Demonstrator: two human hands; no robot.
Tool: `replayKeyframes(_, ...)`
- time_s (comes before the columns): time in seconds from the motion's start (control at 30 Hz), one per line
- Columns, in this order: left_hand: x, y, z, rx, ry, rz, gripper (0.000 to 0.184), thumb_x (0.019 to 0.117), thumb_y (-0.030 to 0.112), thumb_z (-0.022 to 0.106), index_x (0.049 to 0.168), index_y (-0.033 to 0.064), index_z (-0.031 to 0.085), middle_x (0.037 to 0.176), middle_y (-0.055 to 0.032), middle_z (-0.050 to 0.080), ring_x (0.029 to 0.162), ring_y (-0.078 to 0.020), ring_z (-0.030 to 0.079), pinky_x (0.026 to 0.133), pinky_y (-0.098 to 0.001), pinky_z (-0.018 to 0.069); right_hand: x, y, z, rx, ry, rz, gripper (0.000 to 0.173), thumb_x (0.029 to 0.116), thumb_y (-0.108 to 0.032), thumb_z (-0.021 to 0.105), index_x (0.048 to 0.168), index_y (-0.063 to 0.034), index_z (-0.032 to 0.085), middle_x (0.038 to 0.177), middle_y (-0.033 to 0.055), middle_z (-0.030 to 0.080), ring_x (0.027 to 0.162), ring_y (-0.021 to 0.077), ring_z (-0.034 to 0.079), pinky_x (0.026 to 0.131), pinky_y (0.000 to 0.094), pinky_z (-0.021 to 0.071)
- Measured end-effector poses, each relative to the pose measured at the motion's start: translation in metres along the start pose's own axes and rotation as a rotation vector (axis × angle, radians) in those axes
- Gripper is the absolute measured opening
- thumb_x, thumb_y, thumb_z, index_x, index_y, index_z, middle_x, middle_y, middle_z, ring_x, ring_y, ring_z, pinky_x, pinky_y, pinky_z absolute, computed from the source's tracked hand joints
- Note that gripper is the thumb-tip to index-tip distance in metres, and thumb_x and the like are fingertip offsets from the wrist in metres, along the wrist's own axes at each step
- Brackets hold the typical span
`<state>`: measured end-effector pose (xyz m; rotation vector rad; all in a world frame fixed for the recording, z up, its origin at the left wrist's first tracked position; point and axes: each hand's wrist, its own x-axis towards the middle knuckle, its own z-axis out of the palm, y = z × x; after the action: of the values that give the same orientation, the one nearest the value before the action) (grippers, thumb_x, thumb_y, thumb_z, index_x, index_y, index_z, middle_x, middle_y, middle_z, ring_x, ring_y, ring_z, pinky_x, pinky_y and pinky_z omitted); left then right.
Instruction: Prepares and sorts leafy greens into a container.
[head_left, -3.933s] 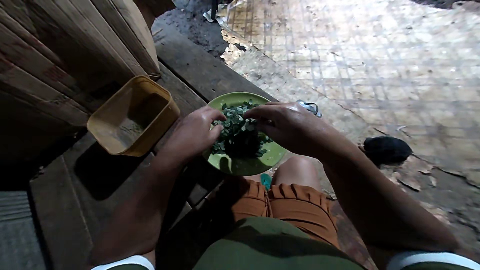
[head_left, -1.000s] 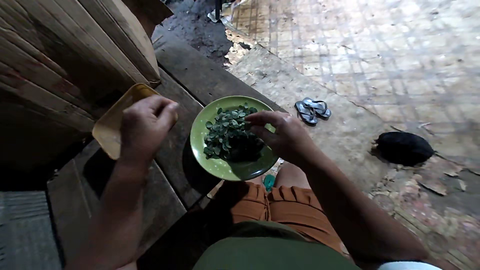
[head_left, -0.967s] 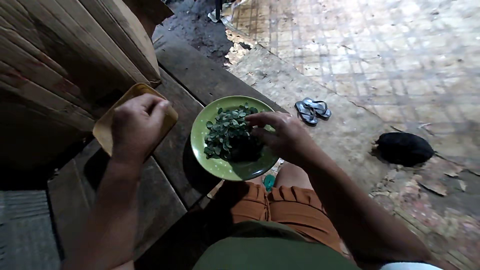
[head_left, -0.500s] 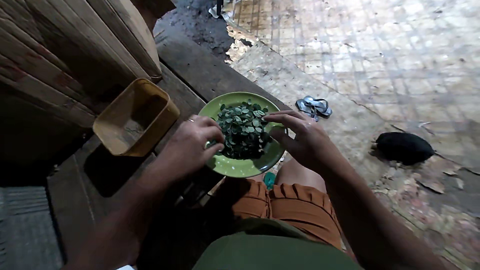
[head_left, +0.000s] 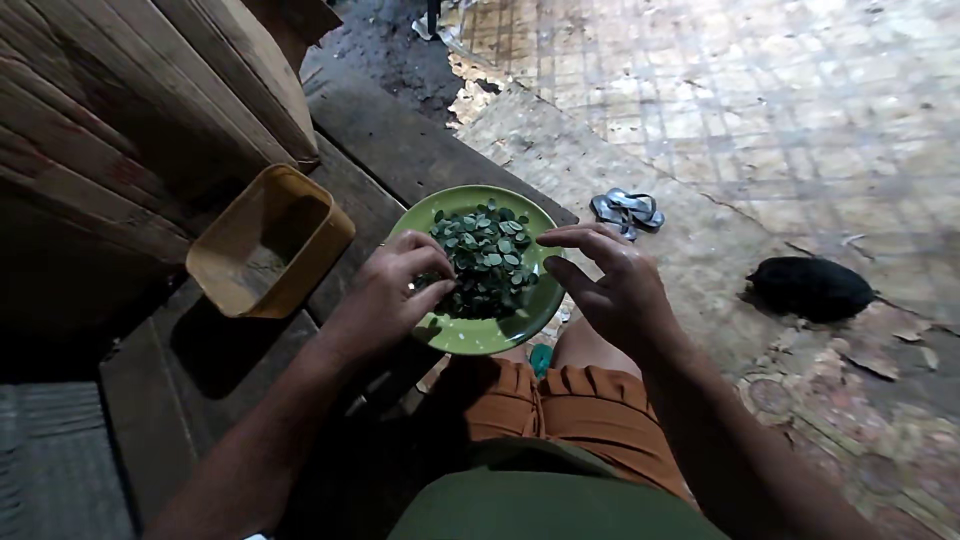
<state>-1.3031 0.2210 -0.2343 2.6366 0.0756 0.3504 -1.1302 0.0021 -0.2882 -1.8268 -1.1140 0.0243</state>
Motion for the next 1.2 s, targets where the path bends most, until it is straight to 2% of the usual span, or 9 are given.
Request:
replayKeyframes(0.1,0.0,0.003,-0.003,-0.175,0.064,-0.088,0.01,0.0957,0.019,0.068,0.101,0.0118,0.073,0.117,-0.001,0.066,0.111,-0.0074,0.061,0.092,-0.0256,0.0528,0.001,-0.007,0.008,0.061,0.006,-0.037,0.023,0.0968,-0.016,0.064,0.116,-0.0077,0.074,0.118,0.0066,0.071,0.115,0.0218,0.065,0.1,0.0478,0.0505)
replayKeyframes(0.17,0.0,0.004,-0.003,-0.268,0.071,-0.147,0.01,0.096,0.021,0.067,0.101,0.0142,0.072,0.121,0.0015,0.065,0.11,-0.0065,0.061,0.089,-0.0255,0.0526,0.002,-0.013,0.015,0.107,-0.014,-0.073,0.024,0.096,-0.018,0.066,0.116,-0.0088,0.075,0.118,0.0056,0.071,0.114,0.0198,0.065,0.098,0.0454,0.0521)
replayKeyframes(0.37,0.002,0.015,0.0,-0.562,0.096,-0.251,0.006,0.0957,0.012,0.066,0.1,0.0089,0.07,0.122,-0.002,0.066,0.112,-0.0092,0.063,0.091,-0.0257,0.0564,0.012,-0.033,0.039,0.25,-0.089,-0.15,0.025,0.0968,-0.024,0.068,0.116,-0.0087,0.074,0.114,0.0039,0.07,0.11,0.0166,0.065,0.095,0.0451,0.0517)
replayKeyframes(0.5,0.001,0.016,0.003,-0.58,0.097,-0.269,0.006,0.0968,0.012,0.066,0.099,0.0088,0.071,0.12,-0.0016,0.067,0.112,-0.0095,0.064,0.092,-0.0263,0.0564,0.018,-0.036,0.043,0.274,-0.049,-0.134,0.013,0.0971,-0.017,0.066,0.102,-0.0068,0.073,0.104,0.0032,0.071,0.1,0.0109,0.066,0.089,0.033,0.0555)
replayKeyframes(0.8,-0.002,0.013,0.005,-0.631,0.125,-0.352,0.008,0.1007,0.014,0.062,0.102,0.0092,0.069,0.114,0.0006,0.069,0.104,-0.0064,0.065,0.089,-0.025,0.0559,0.018,-0.03,0.038,0.275,-0.027,-0.094,0.015,0.0978,-0.016,0.064,0.102,-0.0044,0.073,0.098,0.0033,0.07,0.095,0.0067,0.066,0.088,0.0254,0.0543)
replayKeyframes(0.93,0.0,0.017,0.004,-0.672,0.115,-0.437,0.013,0.1033,0.018,0.061,0.103,0.0109,0.071,0.101,0.0032,0.072,0.094,-0.0044,0.066,0.087,-0.0236,0.0547,0.018,-0.028,0.038,0.28,-0.022,-0.093,0.015,0.0975,-0.016,0.064,0.101,-0.0045,0.073,0.098,0.0026,0.07,0.095,0.0057,0.065,0.088,0.0245,0.0539)
replayKeyframes(1.0,0.002,0.022,0.004,-0.744,0.125,-0.488,0.014,0.105,0.014,0.056,0.103,0.0075,0.068,0.094,0.0003,0.073,0.086,-0.0069,0.067,0.082,-0.0236,0.0559,0.018,-0.027,0.037,0.227,-0.022,-0.102,0.013,0.0967,-0.016,0.066,0.102,-0.0066,0.074,0.099,0.0018,0.07,0.097,0.0075,0.066,0.09,0.0279,0.0544)
replayKeyframes(1.1,0.003,0.025,0.003,-0.815,0.124,-0.534,0.015,0.1061,0.013,0.054,0.102,0.0051,0.066,0.09,-0.0026,0.073,0.081,-0.0093,0.069,0.079,-0.0247,0.0577,0.02,-0.028,0.036,0.08,-0.064,-0.111,0.019,0.0938,-0.015,0.069,0.111,-0.0094,0.075,0.11,0.006,0.072,0.108,0.0236,0.066,0.097,0.0554,0.0473)
replayKeyframes(1.2,0.003,0.023,0.003,-0.843,0.103,-0.555,0.018,0.1069,0.015,0.053,0.103,0.0056,0.068,0.09,-0.0034,0.073,0.079,-0.0088,0.069,0.076,-0.0236,0.0579,0.021,-0.029,0.037,0.004,-0.066,-0.133,0.025,0.0938,-0.017,0.07,0.118,-0.0112,0.074,0.118,0.0063,0.071,0.113,0.0269,0.064,0.1,0.0583,0.0444)
